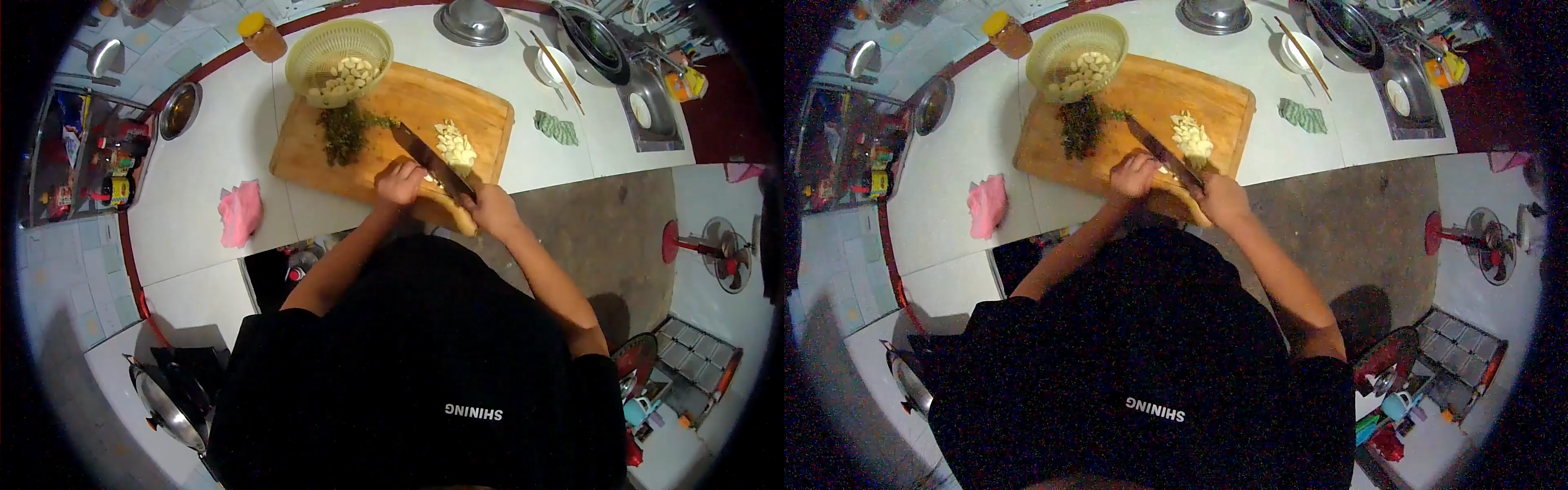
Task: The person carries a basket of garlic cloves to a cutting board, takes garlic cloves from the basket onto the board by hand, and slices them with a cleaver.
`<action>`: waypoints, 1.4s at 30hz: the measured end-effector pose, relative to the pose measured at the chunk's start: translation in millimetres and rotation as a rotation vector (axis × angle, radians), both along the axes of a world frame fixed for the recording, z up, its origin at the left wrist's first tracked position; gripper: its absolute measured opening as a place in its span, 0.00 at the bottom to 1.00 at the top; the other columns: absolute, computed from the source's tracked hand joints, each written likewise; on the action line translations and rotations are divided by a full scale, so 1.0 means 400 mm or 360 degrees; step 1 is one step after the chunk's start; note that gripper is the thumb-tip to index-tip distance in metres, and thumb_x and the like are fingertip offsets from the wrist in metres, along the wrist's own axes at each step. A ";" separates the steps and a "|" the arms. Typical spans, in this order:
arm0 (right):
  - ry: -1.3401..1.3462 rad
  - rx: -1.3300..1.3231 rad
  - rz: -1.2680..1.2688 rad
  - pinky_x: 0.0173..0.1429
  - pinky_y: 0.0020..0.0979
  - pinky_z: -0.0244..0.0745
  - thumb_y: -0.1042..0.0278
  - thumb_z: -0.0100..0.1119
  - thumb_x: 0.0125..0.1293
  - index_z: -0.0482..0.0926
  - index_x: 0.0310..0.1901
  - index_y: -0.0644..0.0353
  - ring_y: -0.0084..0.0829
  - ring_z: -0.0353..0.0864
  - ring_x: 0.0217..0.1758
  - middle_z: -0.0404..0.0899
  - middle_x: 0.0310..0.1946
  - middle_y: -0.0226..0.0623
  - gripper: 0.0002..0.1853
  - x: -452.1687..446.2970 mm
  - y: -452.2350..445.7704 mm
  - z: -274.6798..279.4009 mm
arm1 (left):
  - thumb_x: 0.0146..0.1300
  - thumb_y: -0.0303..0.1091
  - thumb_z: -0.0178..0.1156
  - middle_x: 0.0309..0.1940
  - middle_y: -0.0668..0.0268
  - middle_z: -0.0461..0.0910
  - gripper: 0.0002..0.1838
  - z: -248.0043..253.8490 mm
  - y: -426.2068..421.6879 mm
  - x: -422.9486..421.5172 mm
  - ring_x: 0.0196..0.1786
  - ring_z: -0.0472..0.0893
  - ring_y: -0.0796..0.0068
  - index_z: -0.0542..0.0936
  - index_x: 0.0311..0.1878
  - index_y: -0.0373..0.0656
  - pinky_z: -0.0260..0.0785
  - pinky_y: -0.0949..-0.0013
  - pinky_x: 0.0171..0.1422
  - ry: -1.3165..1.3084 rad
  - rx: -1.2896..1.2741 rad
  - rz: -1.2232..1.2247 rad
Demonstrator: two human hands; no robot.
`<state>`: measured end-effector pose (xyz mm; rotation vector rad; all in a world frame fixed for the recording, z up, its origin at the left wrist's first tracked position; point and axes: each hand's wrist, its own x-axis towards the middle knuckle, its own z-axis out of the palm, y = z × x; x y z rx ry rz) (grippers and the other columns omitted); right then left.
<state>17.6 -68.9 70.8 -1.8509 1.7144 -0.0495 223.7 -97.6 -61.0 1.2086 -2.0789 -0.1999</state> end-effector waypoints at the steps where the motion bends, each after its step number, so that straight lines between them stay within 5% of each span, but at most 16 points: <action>1: -0.0009 0.0049 -0.0020 0.43 0.49 0.76 0.58 0.56 0.63 0.80 0.43 0.62 0.53 0.81 0.39 0.81 0.33 0.54 0.15 -0.005 0.004 0.016 | 0.58 0.32 0.60 0.40 0.67 0.78 0.08 0.002 0.002 -0.003 0.42 0.79 0.60 0.79 0.41 0.49 0.75 0.62 0.41 -0.0003 0.0017 0.0010; 14: -0.0067 0.0172 -0.0062 0.46 0.49 0.75 0.59 0.56 0.63 0.79 0.45 0.60 0.55 0.80 0.41 0.80 0.34 0.56 0.15 0.015 0.002 0.010 | 0.55 0.32 0.62 0.39 0.68 0.79 0.08 0.025 0.011 -0.004 0.41 0.80 0.61 0.80 0.39 0.49 0.75 0.61 0.42 0.0049 0.0013 0.0014; 17: -0.0033 0.0048 -0.0069 0.45 0.49 0.75 0.59 0.57 0.62 0.79 0.44 0.60 0.56 0.80 0.40 0.80 0.34 0.56 0.15 0.032 -0.006 -0.046 | 0.52 0.27 0.58 0.36 0.66 0.79 0.08 0.024 0.000 -0.003 0.37 0.81 0.64 0.78 0.37 0.45 0.75 0.67 0.36 0.0008 -0.0204 -0.0019; 20: -0.0092 0.0078 -0.0114 0.44 0.49 0.74 0.59 0.57 0.62 0.78 0.45 0.61 0.56 0.80 0.40 0.80 0.33 0.56 0.15 0.015 -0.008 -0.038 | 0.56 0.33 0.60 0.39 0.69 0.79 0.07 0.019 0.007 0.009 0.42 0.80 0.62 0.80 0.39 0.51 0.75 0.62 0.41 -0.0100 0.0217 -0.0059; 23: -0.0194 0.0237 -0.0121 0.44 0.49 0.74 0.61 0.57 0.62 0.77 0.47 0.63 0.56 0.80 0.40 0.80 0.33 0.58 0.16 0.015 -0.013 0.034 | 0.54 0.33 0.60 0.39 0.71 0.79 0.08 -0.041 0.009 0.002 0.42 0.80 0.64 0.81 0.39 0.52 0.75 0.65 0.40 -0.0152 -0.0042 0.0072; 24: -0.0191 0.0298 -0.0161 0.44 0.49 0.74 0.61 0.57 0.62 0.77 0.47 0.64 0.56 0.80 0.40 0.80 0.33 0.59 0.16 0.018 -0.016 0.011 | 0.52 0.30 0.56 0.40 0.67 0.78 0.10 0.007 0.008 0.010 0.41 0.80 0.65 0.78 0.39 0.46 0.74 0.66 0.36 -0.0081 -0.0246 -0.0021; 29: -0.0439 0.0385 -0.0396 0.40 0.46 0.76 0.61 0.59 0.62 0.77 0.44 0.66 0.54 0.81 0.34 0.80 0.28 0.57 0.16 0.040 -0.029 -0.036 | 0.57 0.31 0.57 0.43 0.63 0.77 0.10 0.020 0.004 0.009 0.43 0.79 0.60 0.77 0.42 0.46 0.74 0.61 0.42 0.0032 0.0099 -0.0108; 33: -0.0559 0.0302 -0.0394 0.29 0.37 0.75 0.63 0.58 0.65 0.76 0.43 0.63 0.36 0.81 0.21 0.79 0.20 0.44 0.12 -0.010 -0.017 -0.017 | 0.61 0.33 0.59 0.42 0.60 0.77 0.08 0.170 -0.073 0.036 0.42 0.79 0.55 0.77 0.42 0.43 0.72 0.58 0.46 0.0398 0.0386 0.0074; 34: -0.0609 0.0212 -0.0308 0.19 0.29 0.66 0.67 0.54 0.68 0.76 0.41 0.68 0.22 0.68 0.13 0.71 0.14 0.31 0.10 -0.012 -0.014 0.003 | 0.63 0.34 0.58 0.43 0.60 0.78 0.08 0.205 -0.130 0.063 0.44 0.80 0.56 0.78 0.43 0.43 0.72 0.61 0.49 0.0495 0.0419 0.0177; 38: -0.0540 0.0520 -0.0274 0.20 0.28 0.65 0.65 0.54 0.68 0.77 0.36 0.67 0.21 0.69 0.14 0.71 0.14 0.31 0.11 -0.030 -0.023 -0.007 | 0.60 0.24 0.57 0.35 0.54 0.78 0.06 0.259 -0.376 0.202 0.41 0.79 0.53 0.78 0.40 0.43 0.71 0.56 0.45 0.0552 0.0200 0.0448; 42: -0.0472 0.0318 -0.0294 0.21 0.28 0.65 0.64 0.54 0.68 0.77 0.36 0.66 0.21 0.69 0.14 0.72 0.14 0.31 0.12 -0.065 -0.018 -0.090 | 0.61 0.32 0.57 0.44 0.55 0.78 0.10 0.132 -0.580 0.318 0.49 0.77 0.53 0.78 0.45 0.43 0.70 0.54 0.52 -0.0363 0.0373 0.0625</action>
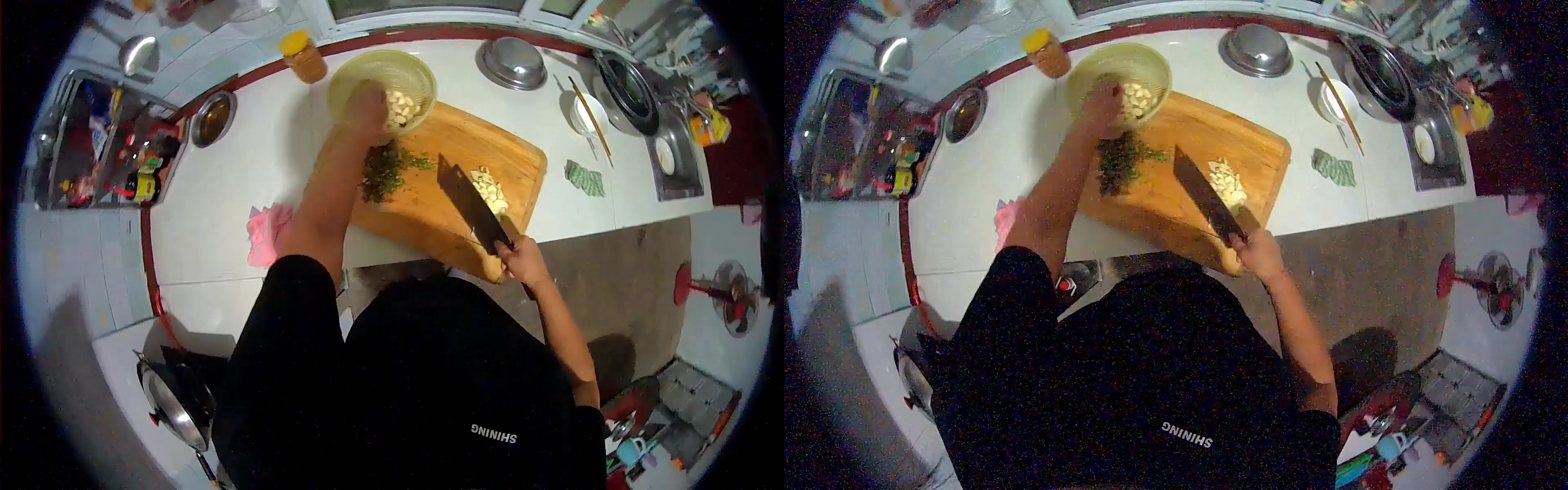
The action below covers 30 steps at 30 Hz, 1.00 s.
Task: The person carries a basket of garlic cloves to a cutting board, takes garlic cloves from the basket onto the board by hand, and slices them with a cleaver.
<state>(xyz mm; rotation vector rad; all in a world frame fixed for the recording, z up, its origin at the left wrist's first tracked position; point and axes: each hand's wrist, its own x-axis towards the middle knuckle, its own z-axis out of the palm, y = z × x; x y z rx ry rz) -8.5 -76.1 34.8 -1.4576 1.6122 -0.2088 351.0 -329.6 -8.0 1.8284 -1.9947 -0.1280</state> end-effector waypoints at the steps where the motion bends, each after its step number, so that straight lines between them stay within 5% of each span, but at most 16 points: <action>1: 0.0015 -0.0077 -0.0049 0.21 0.28 0.65 0.64 0.54 0.68 0.78 0.36 0.66 0.21 0.69 0.14 0.72 0.14 0.30 0.12 -0.004 0.010 0.004 | 0.61 0.34 0.58 0.46 0.55 0.77 0.12 -0.028 -0.027 0.007 0.51 0.76 0.53 0.78 0.48 0.44 0.69 0.53 0.54 -0.0171 0.0063 0.0021; 5: 0.0038 -0.0126 -0.0124 0.21 0.28 0.65 0.63 0.54 0.68 0.78 0.35 0.66 0.22 0.70 0.14 0.73 0.14 0.31 0.12 -0.014 0.033 0.037 | 0.60 0.39 0.58 0.47 0.54 0.77 0.17 -0.083 -0.048 0.021 0.53 0.76 0.52 0.78 0.50 0.44 0.69 0.54 0.55 -0.0526 0.0268 -0.0196; 8: -0.0089 0.0109 -0.0036 0.21 0.29 0.66 0.62 0.56 0.68 0.77 0.33 0.66 0.24 0.71 0.14 0.74 0.14 0.33 0.13 -0.013 0.045 0.083 | 0.59 0.42 0.57 0.42 0.54 0.82 0.17 -0.013 -0.031 -0.027 0.48 0.81 0.55 0.81 0.45 0.41 0.72 0.55 0.53 -0.0439 0.0281 0.0060; 11: 0.0049 0.0142 0.0183 0.34 0.43 0.73 0.56 0.58 0.64 0.77 0.32 0.66 0.48 0.81 0.28 0.77 0.20 0.49 0.17 -0.032 0.041 0.063 | 0.58 0.44 0.58 0.40 0.55 0.83 0.18 0.010 -0.049 -0.020 0.47 0.82 0.57 0.81 0.46 0.42 0.74 0.56 0.50 -0.0233 0.0483 0.0131; 12: 0.0041 -0.0233 0.0327 0.22 0.30 0.67 0.63 0.56 0.68 0.77 0.31 0.66 0.23 0.73 0.16 0.74 0.13 0.32 0.14 -0.056 0.049 0.001 | 0.58 0.44 0.58 0.40 0.56 0.83 0.18 0.014 -0.041 -0.008 0.46 0.82 0.57 0.81 0.45 0.42 0.74 0.56 0.48 -0.0147 0.0411 0.0108; 17: -0.0012 -0.0131 -0.0124 0.24 0.31 0.68 0.62 0.57 0.66 0.79 0.36 0.65 0.26 0.72 0.17 0.74 0.16 0.35 0.12 -0.072 0.019 -0.023 | 0.56 0.43 0.60 0.38 0.57 0.83 0.16 0.082 0.021 -0.016 0.42 0.82 0.56 0.80 0.44 0.43 0.73 0.57 0.45 0.0441 0.0144 -0.0062; 19: -0.0079 0.0039 -0.0268 0.31 0.38 0.74 0.59 0.60 0.63 0.78 0.33 0.67 0.39 0.81 0.22 0.78 0.18 0.44 0.15 -0.062 0.008 0.012 | 0.56 0.39 0.60 0.36 0.57 0.82 0.14 0.120 0.153 -0.094 0.42 0.81 0.56 0.80 0.43 0.44 0.72 0.57 0.44 0.0630 0.0146 -0.0251; 21: -0.0121 0.0087 -0.0279 0.29 0.36 0.74 0.60 0.60 0.63 0.77 0.32 0.67 0.33 0.79 0.18 0.77 0.16 0.41 0.15 -0.063 0.009 0.003 | 0.57 0.34 0.59 0.35 0.57 0.80 0.11 0.072 0.301 -0.190 0.42 0.80 0.55 0.80 0.43 0.46 0.72 0.57 0.43 0.0870 0.0241 -0.0427; 25: -0.0016 0.0046 -0.0187 0.31 0.38 0.74 0.58 0.60 0.63 0.78 0.33 0.66 0.37 0.80 0.21 0.78 0.17 0.43 0.15 -0.053 0.010 0.016 | 0.56 0.30 0.58 0.46 0.57 0.75 0.12 -0.027 0.505 -0.289 0.43 0.79 0.53 0.78 0.45 0.45 0.71 0.55 0.42 0.0500 0.0184 -0.1056; 26: 0.0028 0.0045 -0.0165 0.31 0.38 0.74 0.58 0.60 0.62 0.78 0.34 0.65 0.38 0.81 0.22 0.78 0.18 0.44 0.15 -0.048 0.012 0.028 | 0.56 0.30 0.58 0.46 0.57 0.75 0.12 -0.051 0.520 -0.296 0.43 0.78 0.53 0.78 0.45 0.44 0.71 0.55 0.42 0.0391 0.0191 -0.1045; 29: 0.0007 -0.0183 0.0036 0.21 0.28 0.66 0.65 0.55 0.67 0.78 0.40 0.68 0.22 0.70 0.14 0.73 0.15 0.33 0.12 -0.044 0.017 0.045 | 0.58 0.29 0.58 0.47 0.59 0.74 0.12 -0.072 0.549 -0.313 0.46 0.77 0.53 0.77 0.46 0.44 0.72 0.55 0.44 0.0209 0.0190 -0.0959; 30: 0.0074 -0.0147 0.0066 0.27 0.33 0.69 0.62 0.56 0.66 0.79 0.42 0.63 0.31 0.74 0.21 0.76 0.20 0.38 0.13 -0.044 0.017 0.043 | 0.59 0.29 0.58 0.48 0.60 0.73 0.12 -0.072 0.554 -0.316 0.48 0.77 0.53 0.76 0.47 0.45 0.72 0.55 0.46 0.0243 0.0174 -0.0899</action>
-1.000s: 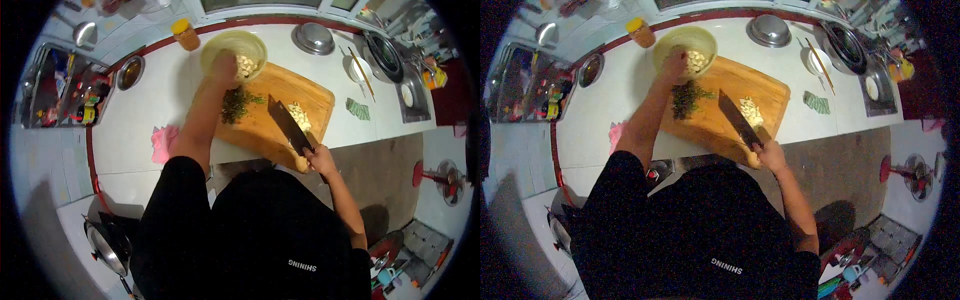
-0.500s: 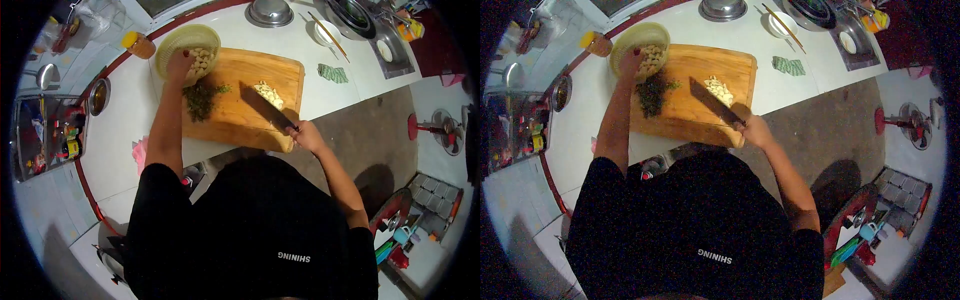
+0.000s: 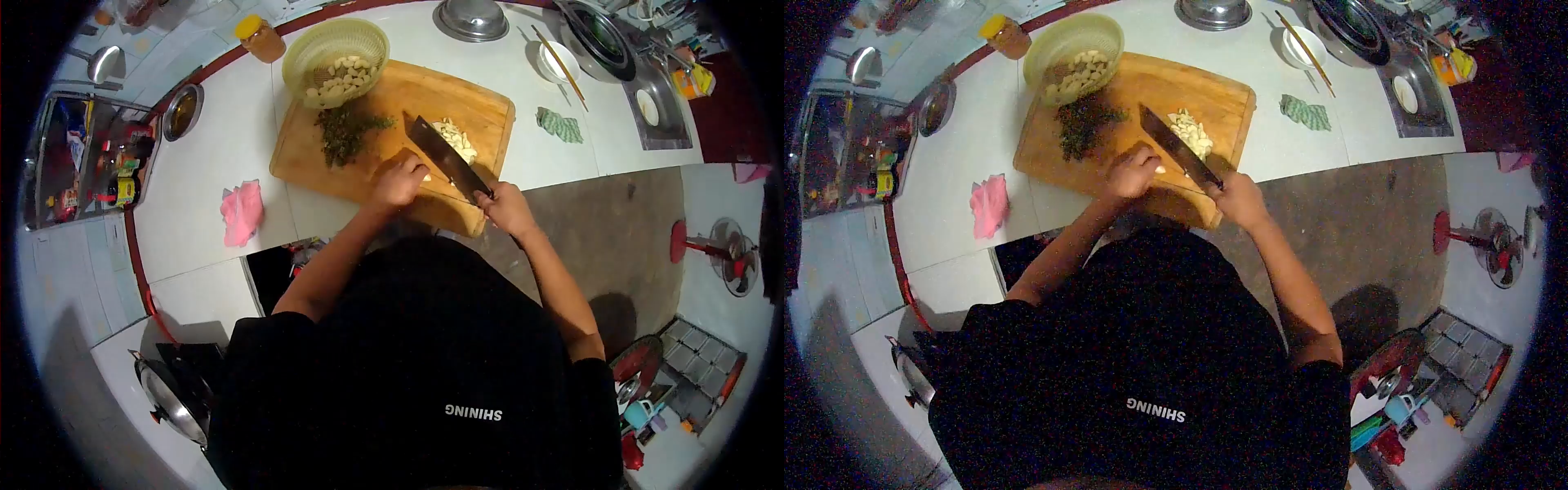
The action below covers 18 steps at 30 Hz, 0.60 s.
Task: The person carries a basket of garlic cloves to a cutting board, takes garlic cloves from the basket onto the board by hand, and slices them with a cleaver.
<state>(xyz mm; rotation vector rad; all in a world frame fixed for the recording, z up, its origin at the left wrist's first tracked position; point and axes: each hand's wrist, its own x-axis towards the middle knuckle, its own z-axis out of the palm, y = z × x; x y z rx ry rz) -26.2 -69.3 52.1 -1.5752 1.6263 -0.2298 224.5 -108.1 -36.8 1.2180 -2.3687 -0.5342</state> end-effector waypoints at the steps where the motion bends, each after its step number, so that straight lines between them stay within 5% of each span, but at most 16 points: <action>1: 0.0069 0.0037 0.0028 0.34 0.39 0.72 0.59 0.57 0.64 0.79 0.45 0.58 0.40 0.78 0.28 0.78 0.24 0.44 0.14 0.000 -0.001 -0.003 | 0.59 0.30 0.58 0.50 0.61 0.73 0.13 0.000 0.007 -0.002 0.50 0.76 0.53 0.76 0.48 0.46 0.72 0.55 0.48 0.0032 0.0001 0.0064; 2: 0.0136 0.0072 0.0055 0.40 0.44 0.76 0.56 0.58 0.63 0.80 0.48 0.54 0.49 0.82 0.36 0.81 0.29 0.50 0.16 0.000 -0.002 -0.005 | 0.60 0.30 0.58 0.48 0.62 0.73 0.12 0.001 0.014 -0.003 0.49 0.76 0.54 0.76 0.48 0.46 0.72 0.55 0.47 0.0067 0.0030 0.0090; 11: 0.0570 -0.0122 0.0383 0.44 0.47 0.77 0.58 0.57 0.62 0.79 0.47 0.56 0.50 0.82 0.39 0.81 0.34 0.52 0.16 0.064 0.010 0.021 | 0.60 0.28 0.52 0.45 0.62 0.74 0.12 0.024 0.032 -0.004 0.48 0.76 0.53 0.76 0.47 0.49 0.71 0.56 0.48 0.0105 0.0129 0.0156; 18: 0.0367 -0.0177 0.0308 0.42 0.47 0.75 0.57 0.56 0.64 0.78 0.45 0.59 0.53 0.80 0.39 0.80 0.32 0.54 0.15 0.066 0.003 0.080 | 0.60 0.29 0.49 0.45 0.62 0.74 0.12 0.004 0.027 -0.003 0.48 0.76 0.54 0.76 0.45 0.47 0.71 0.57 0.48 -0.0016 0.0106 0.0168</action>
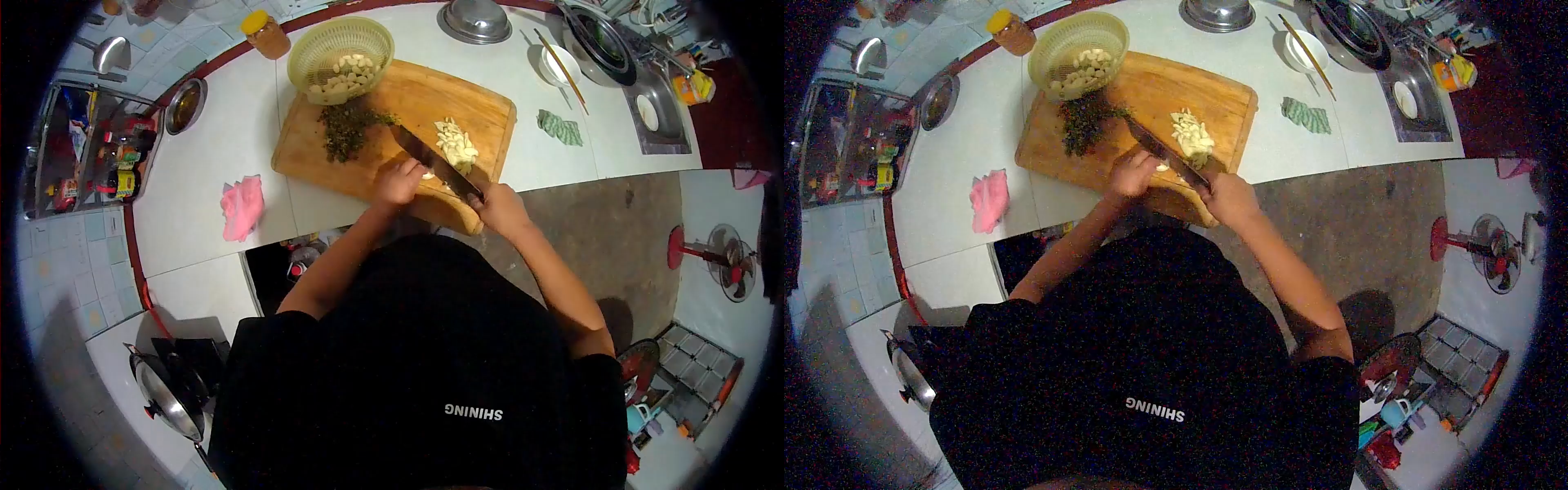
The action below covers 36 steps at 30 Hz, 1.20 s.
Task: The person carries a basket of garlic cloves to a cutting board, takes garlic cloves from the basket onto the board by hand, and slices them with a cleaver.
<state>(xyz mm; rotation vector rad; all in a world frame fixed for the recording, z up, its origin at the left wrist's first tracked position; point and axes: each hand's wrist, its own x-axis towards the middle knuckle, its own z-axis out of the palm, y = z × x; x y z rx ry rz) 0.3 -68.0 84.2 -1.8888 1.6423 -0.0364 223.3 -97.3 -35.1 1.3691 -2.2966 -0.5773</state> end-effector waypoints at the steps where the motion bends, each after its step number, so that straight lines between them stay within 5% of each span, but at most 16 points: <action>1: 0.0035 -0.0015 0.0012 0.42 0.47 0.75 0.57 0.56 0.64 0.78 0.45 0.58 0.53 0.80 0.39 0.80 0.32 0.54 0.15 0.003 0.000 -0.012 | 0.60 0.29 0.49 0.45 0.62 0.74 0.12 -0.003 0.000 -0.002 0.48 0.76 0.54 0.76 0.45 0.47 0.72 0.57 0.48 -0.0017 0.0021 0.0013; 10: 0.0031 -0.0007 0.0005 0.42 0.47 0.75 0.59 0.55 0.64 0.78 0.47 0.58 0.53 0.80 0.38 0.80 0.33 0.55 0.15 0.013 -0.015 -0.052 | 0.59 0.29 0.49 0.45 0.62 0.74 0.12 -0.017 -0.003 0.003 0.48 0.77 0.53 0.75 0.47 0.47 0.72 0.56 0.49 -0.0021 -0.0023 -0.0014; 12: 0.0017 -0.0001 0.0045 0.42 0.47 0.75 0.59 0.55 0.64 0.78 0.47 0.60 0.53 0.80 0.38 0.79 0.32 0.56 0.15 0.008 -0.009 -0.052 | 0.59 0.29 0.49 0.45 0.62 0.75 0.12 -0.007 -0.005 -0.004 0.47 0.77 0.54 0.75 0.46 0.47 0.72 0.57 0.49 0.0183 0.0474 0.0137; 14: 0.0093 0.0016 -0.0002 0.42 0.47 0.75 0.60 0.56 0.64 0.78 0.48 0.60 0.52 0.81 0.37 0.80 0.31 0.56 0.15 0.024 -0.010 -0.100 | 0.59 0.29 0.50 0.45 0.62 0.75 0.12 -0.014 -0.001 -0.006 0.47 0.77 0.55 0.76 0.46 0.47 0.73 0.57 0.48 0.0217 0.0422 0.0143; 16: 0.0081 -0.0021 0.0003 0.42 0.47 0.75 0.60 0.56 0.63 0.78 0.47 0.60 0.52 0.81 0.38 0.80 0.31 0.55 0.15 0.030 -0.022 -0.104 | 0.58 0.28 0.51 0.45 0.63 0.75 0.12 -0.039 0.002 -0.001 0.46 0.77 0.56 0.76 0.45 0.47 0.73 0.57 0.48 0.0085 -0.0191 0.0030; 22: -0.0125 0.0200 -0.0105 0.43 0.49 0.75 0.60 0.56 0.64 0.79 0.43 0.61 0.53 0.81 0.38 0.80 0.32 0.55 0.14 0.011 -0.020 -0.056 | 0.57 0.28 0.52 0.43 0.65 0.75 0.10 -0.025 0.006 0.004 0.43 0.79 0.58 0.76 0.43 0.47 0.74 0.59 0.42 0.0082 -0.0490 0.0003; 36: -0.0167 0.0066 -0.0130 0.42 0.45 0.76 0.58 0.57 0.63 0.80 0.40 0.66 0.53 0.81 0.37 0.80 0.30 0.55 0.16 0.048 -0.028 -0.124 | 0.56 0.28 0.53 0.42 0.65 0.76 0.11 -0.062 0.002 0.004 0.39 0.79 0.56 0.77 0.43 0.47 0.73 0.59 0.39 0.0139 -0.0368 0.0010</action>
